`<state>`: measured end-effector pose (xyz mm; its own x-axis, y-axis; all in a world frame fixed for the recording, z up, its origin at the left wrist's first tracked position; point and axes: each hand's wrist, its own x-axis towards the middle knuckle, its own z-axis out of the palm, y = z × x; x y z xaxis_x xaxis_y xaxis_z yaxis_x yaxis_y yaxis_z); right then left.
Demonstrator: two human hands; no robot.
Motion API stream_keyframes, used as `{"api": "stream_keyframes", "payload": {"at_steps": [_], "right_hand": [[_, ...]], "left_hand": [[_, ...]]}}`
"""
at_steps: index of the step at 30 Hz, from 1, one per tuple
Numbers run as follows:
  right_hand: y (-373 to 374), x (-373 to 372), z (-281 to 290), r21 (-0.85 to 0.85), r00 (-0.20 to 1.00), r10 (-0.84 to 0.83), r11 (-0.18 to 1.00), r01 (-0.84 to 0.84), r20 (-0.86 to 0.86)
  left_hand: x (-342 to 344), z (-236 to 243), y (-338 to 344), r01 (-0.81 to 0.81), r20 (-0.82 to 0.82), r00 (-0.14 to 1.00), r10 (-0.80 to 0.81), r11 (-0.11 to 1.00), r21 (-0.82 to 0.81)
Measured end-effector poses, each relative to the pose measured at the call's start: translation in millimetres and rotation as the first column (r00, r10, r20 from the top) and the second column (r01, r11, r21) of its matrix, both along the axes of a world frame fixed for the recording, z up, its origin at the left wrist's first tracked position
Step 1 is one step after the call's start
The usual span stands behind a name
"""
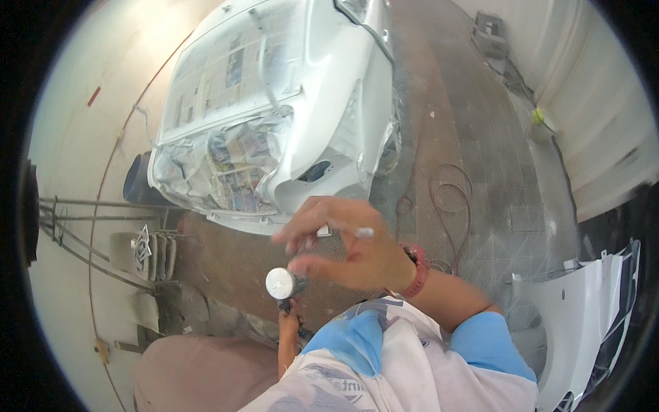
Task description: The person uses a spray gun to apply white paint to a car door, moving the gun in smooth horizontal passes. They pause to wipe the surface with a cloth and later walk to a cluttered area to pick up a small item.
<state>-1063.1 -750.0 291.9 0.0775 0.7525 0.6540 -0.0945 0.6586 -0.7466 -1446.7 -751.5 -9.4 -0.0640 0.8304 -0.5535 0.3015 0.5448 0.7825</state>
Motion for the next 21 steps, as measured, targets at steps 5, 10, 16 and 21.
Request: {"api": "stream_keyframes", "payload": {"at_steps": [5,10,16,21], "right_hand": [[-37.6,42.7,75.1,0.378,0.869,0.370,0.895,-0.238,-0.328],[-41.0,77.8,85.8,0.461,0.800,0.371,0.877,-0.134,-0.472],[-7.8,105.5,53.2,0.490,0.855,0.330,0.865,-0.105,-0.400],[-26.6,118.0,15.9,0.349,0.934,0.071,0.935,0.060,-0.351]], "left_hand": [[3.3,-4.0,6.9,-0.005,0.022,1.000,0.004,0.999,0.041],[48.6,13.8,21.7,0.104,-0.110,0.988,-0.106,0.994,-0.022],[118.4,28.6,57.3,0.349,-0.191,0.915,-0.355,0.935,-0.067],[156.2,7.5,85.9,0.575,-0.185,0.787,-0.589,0.808,-0.126]]}}
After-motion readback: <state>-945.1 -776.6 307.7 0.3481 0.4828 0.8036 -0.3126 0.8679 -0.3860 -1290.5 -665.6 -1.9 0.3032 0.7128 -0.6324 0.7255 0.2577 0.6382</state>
